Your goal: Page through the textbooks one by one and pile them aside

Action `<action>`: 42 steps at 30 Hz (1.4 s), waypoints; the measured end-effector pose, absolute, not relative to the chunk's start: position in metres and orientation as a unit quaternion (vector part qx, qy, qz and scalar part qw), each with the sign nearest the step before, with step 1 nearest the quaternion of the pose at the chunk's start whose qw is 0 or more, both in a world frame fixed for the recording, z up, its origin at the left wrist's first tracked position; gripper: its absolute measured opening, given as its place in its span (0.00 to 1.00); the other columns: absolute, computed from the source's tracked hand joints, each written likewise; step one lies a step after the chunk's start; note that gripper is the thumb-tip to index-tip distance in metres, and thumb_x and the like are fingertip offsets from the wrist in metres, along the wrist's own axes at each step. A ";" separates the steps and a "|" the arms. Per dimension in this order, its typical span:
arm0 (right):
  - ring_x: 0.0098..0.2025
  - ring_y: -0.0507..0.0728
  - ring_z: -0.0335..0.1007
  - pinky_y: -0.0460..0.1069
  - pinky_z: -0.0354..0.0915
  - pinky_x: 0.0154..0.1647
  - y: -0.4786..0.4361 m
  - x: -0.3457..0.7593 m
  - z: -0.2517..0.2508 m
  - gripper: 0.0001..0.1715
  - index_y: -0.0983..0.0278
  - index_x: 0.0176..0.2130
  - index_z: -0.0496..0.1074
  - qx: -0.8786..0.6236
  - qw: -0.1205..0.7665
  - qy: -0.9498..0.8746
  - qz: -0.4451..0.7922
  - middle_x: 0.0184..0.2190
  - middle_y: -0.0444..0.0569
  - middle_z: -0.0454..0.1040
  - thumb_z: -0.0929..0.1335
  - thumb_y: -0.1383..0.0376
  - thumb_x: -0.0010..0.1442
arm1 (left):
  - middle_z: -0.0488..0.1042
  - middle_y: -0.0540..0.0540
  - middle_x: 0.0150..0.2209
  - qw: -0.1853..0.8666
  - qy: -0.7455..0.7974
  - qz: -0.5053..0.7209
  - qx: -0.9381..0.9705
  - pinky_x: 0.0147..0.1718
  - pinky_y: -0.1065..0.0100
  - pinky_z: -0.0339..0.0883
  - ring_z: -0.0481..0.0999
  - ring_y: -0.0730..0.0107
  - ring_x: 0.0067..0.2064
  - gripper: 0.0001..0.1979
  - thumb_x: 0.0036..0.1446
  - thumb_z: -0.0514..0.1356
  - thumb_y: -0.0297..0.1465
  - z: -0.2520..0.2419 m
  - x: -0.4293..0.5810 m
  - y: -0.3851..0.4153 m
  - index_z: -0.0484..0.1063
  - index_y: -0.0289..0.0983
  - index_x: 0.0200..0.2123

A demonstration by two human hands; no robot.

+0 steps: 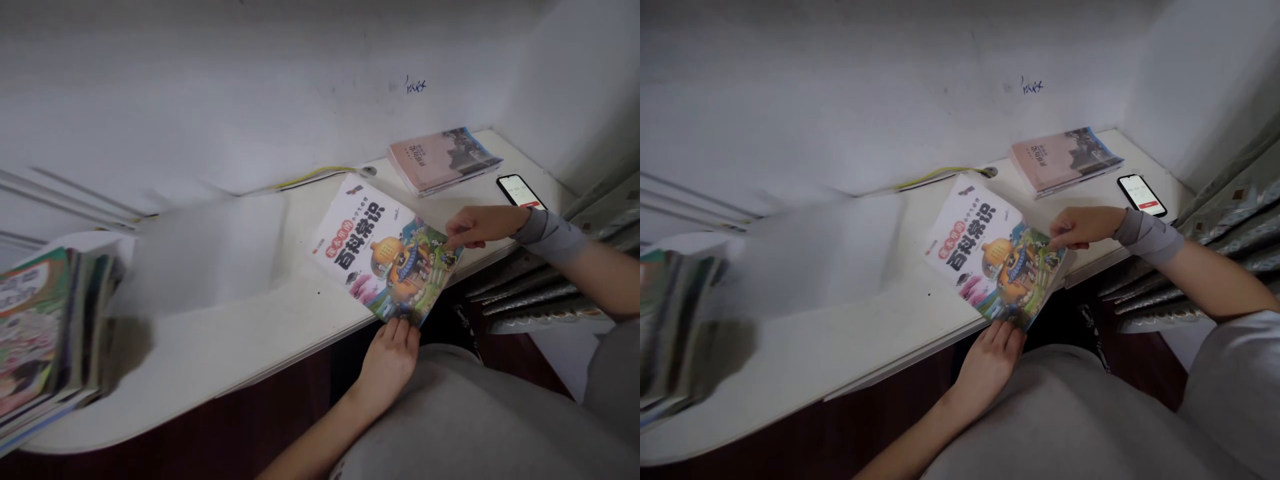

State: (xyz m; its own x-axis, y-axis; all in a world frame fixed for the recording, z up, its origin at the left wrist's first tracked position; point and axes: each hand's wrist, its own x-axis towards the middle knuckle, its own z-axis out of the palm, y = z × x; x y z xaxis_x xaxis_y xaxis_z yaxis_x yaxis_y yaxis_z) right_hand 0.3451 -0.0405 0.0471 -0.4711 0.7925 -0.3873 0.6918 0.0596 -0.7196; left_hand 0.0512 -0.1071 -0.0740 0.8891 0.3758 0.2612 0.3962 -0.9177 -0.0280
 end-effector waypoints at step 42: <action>0.25 0.53 0.67 0.46 0.61 0.21 -0.091 0.361 -0.057 0.17 0.64 0.40 0.70 -0.721 0.311 -0.494 0.373 0.29 0.49 0.75 0.63 0.55 0.57 | 0.69 0.39 0.54 -0.130 -0.129 -0.074 -0.980 0.52 0.57 0.63 0.68 0.58 0.55 0.19 0.61 0.56 0.37 -0.053 0.062 -0.040 0.67 0.35 0.53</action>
